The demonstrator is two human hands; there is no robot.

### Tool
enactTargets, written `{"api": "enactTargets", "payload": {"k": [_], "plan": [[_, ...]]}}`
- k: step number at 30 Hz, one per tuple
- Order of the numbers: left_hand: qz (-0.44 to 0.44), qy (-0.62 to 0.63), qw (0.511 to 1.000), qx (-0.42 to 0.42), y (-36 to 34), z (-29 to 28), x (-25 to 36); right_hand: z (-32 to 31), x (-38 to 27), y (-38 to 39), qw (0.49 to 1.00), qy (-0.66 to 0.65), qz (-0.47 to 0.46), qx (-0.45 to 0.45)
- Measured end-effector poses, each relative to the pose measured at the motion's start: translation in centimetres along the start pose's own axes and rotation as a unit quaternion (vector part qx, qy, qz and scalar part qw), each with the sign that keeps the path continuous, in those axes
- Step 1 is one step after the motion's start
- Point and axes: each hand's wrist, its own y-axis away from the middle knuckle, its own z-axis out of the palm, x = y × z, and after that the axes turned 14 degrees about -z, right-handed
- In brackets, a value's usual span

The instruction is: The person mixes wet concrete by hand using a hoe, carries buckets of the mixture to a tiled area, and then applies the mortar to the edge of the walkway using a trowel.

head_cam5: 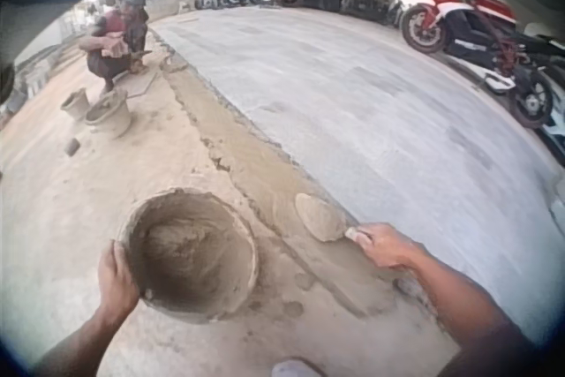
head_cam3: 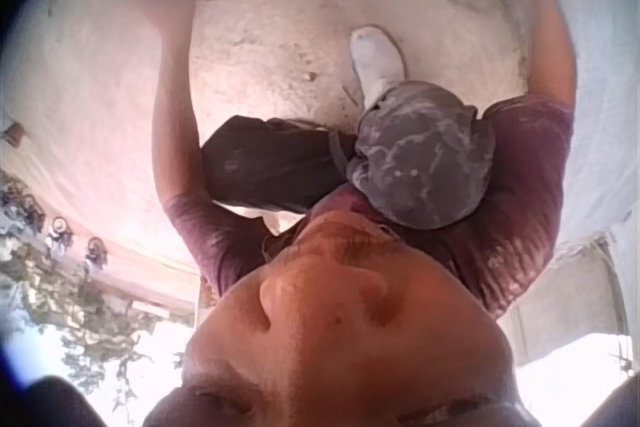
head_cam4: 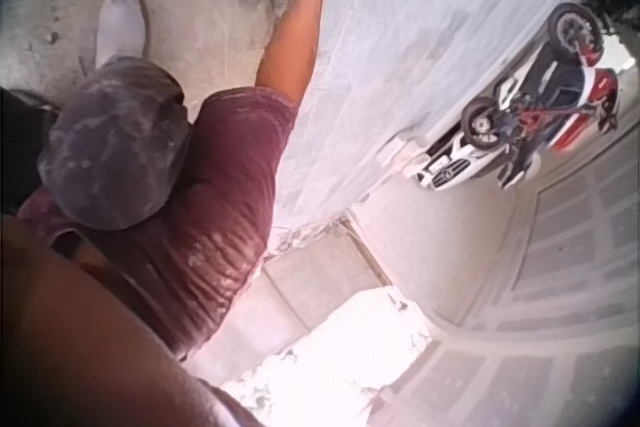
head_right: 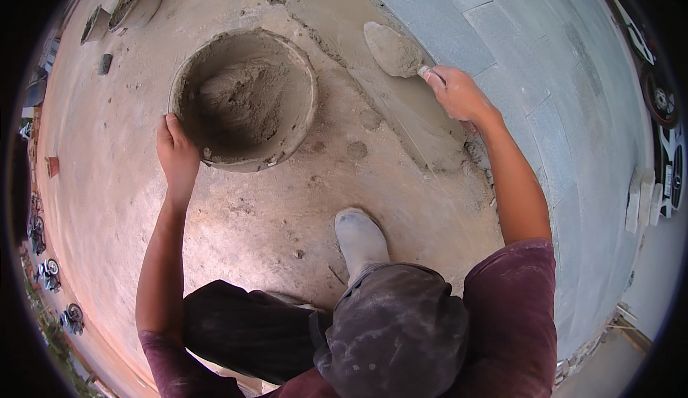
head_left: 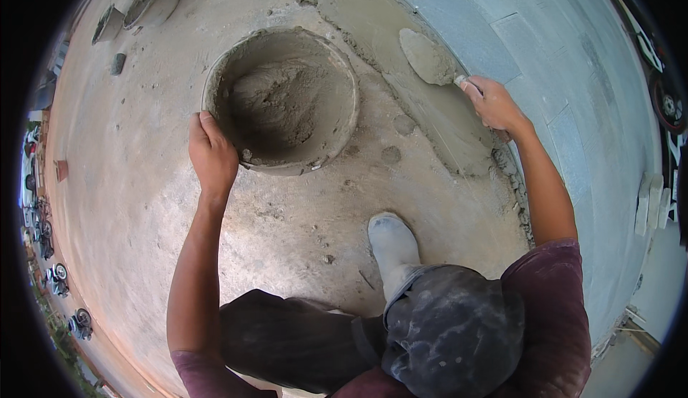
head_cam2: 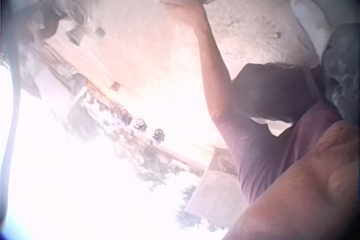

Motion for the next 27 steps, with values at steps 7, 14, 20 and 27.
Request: {"api": "enactTargets", "payload": {"k": [7, 14, 20, 27], "plan": [[-0.009, 0.036, 0.999, -0.025, -0.1, 0.4, 0.4, 2.1, 0.1, 2.9, 0.999, 0.028, -0.042, 0.013], [0.01, -0.005, 1.0, -0.026, -0.1, -0.7, -0.7, 0.5, 6.2, 18.5, 0.997, 0.025, 0.031, -0.066], [0.025, -0.037, 0.999, -0.019, -0.7, -0.6, -1.4, 2.3, 8.3, 29.6, 0.991, 0.029, 0.113, 0.072], [0.051, 0.0, 0.998, -0.03, -0.2, 0.1, 0.0, 5.7, 6.3, 23.8, 0.991, 0.032, 0.053, 0.115]]}}
